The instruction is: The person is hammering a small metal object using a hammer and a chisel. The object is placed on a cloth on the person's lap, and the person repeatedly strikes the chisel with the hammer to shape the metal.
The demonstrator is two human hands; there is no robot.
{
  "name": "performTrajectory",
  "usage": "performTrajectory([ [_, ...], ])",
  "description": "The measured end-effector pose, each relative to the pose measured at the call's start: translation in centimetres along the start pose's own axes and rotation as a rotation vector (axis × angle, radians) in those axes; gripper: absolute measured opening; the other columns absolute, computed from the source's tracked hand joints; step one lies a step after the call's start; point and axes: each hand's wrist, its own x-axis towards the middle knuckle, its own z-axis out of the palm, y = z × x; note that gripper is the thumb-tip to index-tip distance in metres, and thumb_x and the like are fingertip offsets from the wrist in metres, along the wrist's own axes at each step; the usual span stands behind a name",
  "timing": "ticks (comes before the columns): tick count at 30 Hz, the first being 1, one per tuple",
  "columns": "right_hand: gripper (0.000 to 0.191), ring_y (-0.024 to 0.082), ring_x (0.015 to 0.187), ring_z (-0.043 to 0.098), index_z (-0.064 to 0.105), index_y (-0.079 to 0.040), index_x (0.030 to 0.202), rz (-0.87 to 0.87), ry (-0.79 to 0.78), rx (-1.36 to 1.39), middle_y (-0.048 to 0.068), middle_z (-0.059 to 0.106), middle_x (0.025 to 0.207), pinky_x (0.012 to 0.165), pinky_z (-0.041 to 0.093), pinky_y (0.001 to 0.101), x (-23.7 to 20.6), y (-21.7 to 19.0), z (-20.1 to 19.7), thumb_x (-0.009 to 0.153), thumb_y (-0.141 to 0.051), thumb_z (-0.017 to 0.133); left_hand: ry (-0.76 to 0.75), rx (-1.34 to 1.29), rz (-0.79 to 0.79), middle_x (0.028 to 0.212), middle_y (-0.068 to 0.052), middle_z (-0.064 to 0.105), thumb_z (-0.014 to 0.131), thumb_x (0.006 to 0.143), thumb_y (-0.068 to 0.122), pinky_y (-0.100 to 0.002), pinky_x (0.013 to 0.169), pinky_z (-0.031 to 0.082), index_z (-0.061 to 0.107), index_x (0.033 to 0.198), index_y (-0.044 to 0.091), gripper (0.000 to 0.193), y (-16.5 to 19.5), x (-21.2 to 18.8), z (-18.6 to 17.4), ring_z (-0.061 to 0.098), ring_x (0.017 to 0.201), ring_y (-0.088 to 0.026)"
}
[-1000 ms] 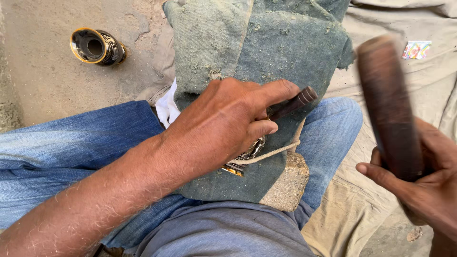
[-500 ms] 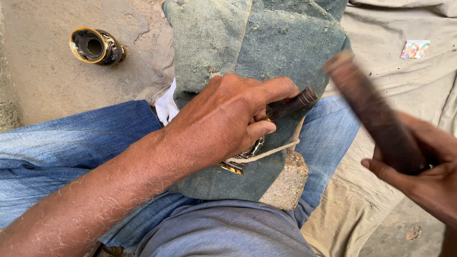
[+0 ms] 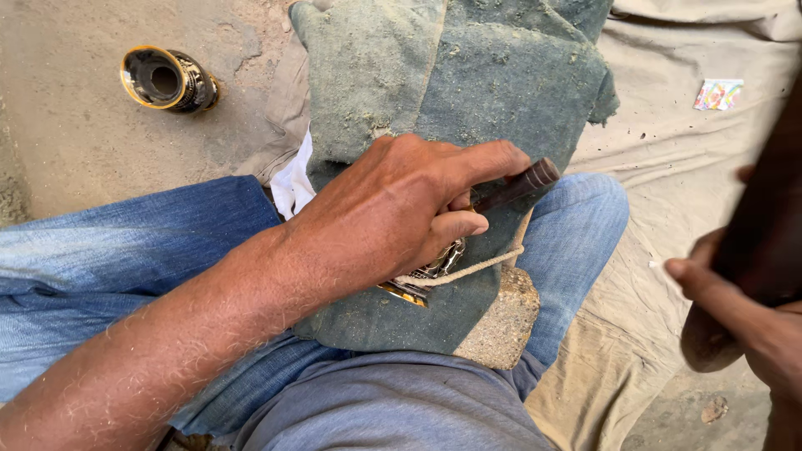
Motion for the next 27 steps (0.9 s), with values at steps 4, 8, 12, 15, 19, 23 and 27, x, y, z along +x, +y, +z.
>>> performTrajectory([
  [4, 0.059, 0.018, 0.069, 0.068, 0.054, 0.002, 0.139, -0.239, 0.028, 0.047, 0.013, 0.069, 0.086, 0.073, 0.055, 0.0284, 0.1, -0.4, -0.3, 0.089, -0.012, 0.082, 0.0, -0.019, -0.003, 0.076, -0.005, 0.073, 0.081, 0.085, 0.014, -0.041, 0.064, 0.056, 0.061, 0.131, 0.015, 0.05, -0.1, -0.2, -0.2, 0.074, 0.07, -0.024],
  [8, 0.036, 0.029, 0.067, 0.069, 0.069, 0.009, 0.119, 0.089, 0.011, -0.133, 0.023, 0.074, 0.09, 0.065, 0.057, 0.0383, 0.8, -3.1, 0.6, 0.091, -0.009, 0.081, 0.03, -0.007, -0.004, 0.077, -0.005, 0.072, 0.082, 0.082, 0.012, -0.038, 0.062, 0.058, 0.063, 0.126, 0.014, 0.048, 0.0, -0.2, -0.1, 0.074, 0.07, -0.022],
  [12, 0.061, 0.016, 0.081, 0.07, 0.063, 0.0, 0.132, -0.389, -0.024, -0.092, 0.011, 0.073, 0.096, 0.075, 0.058, 0.0316, 0.6, -4.3, 0.2, 0.074, -0.003, 0.083, 0.038, -0.003, 0.005, 0.078, -0.004, 0.073, 0.081, 0.084, 0.014, -0.038, 0.063, 0.058, 0.062, 0.127, 0.014, 0.048, -0.3, -0.4, 0.1, 0.074, 0.07, -0.021],
  [15, 0.058, 0.018, 0.076, 0.07, 0.065, -0.001, 0.134, -0.265, 0.009, -0.082, 0.012, 0.071, 0.089, 0.07, 0.059, 0.0333, 0.2, -3.5, 0.1, 0.079, -0.004, 0.085, 0.031, 0.01, 0.036, 0.083, -0.003, 0.074, 0.08, 0.087, 0.016, -0.036, 0.063, 0.058, 0.06, 0.13, 0.016, 0.047, -0.6, -0.4, 0.2, 0.074, 0.074, -0.019],
  [19, 0.06, 0.02, 0.075, 0.07, 0.066, -0.002, 0.135, -0.228, 0.018, -0.075, 0.012, 0.07, 0.088, 0.069, 0.06, 0.0347, -0.2, -2.2, 0.9, 0.079, -0.007, 0.086, 0.071, 0.089, 0.066, 0.087, -0.002, 0.072, 0.079, 0.092, 0.016, -0.035, 0.065, 0.059, 0.059, 0.132, 0.018, 0.045, 0.1, -0.9, 0.2, 0.072, 0.076, -0.018],
  [23, 0.049, 0.018, 0.079, 0.074, 0.065, -0.001, 0.121, -0.03, 0.078, 0.198, 0.01, 0.075, 0.093, 0.07, 0.064, 0.0344, -2.1, -1.1, 3.3, 0.076, -0.009, 0.084, 0.203, -0.172, 0.08, 0.09, -0.003, 0.065, 0.072, 0.093, 0.013, -0.027, 0.066, 0.06, 0.054, 0.133, 0.015, 0.044, 1.6, -2.5, -0.3, 0.071, 0.077, -0.016],
  [27, 0.047, 0.02, 0.068, 0.073, 0.064, 0.003, 0.121, 0.281, 0.034, 0.485, 0.013, 0.075, 0.083, 0.063, 0.063, 0.0347, -3.2, 1.8, 9.3, 0.079, -0.006, 0.082, 0.237, -0.188, -0.215, 0.089, -0.004, 0.064, 0.06, 0.098, 0.013, -0.032, 0.073, 0.059, 0.05, 0.128, 0.009, 0.031, 0.7, -3.7, -0.9, 0.069, 0.082, -0.014],
])
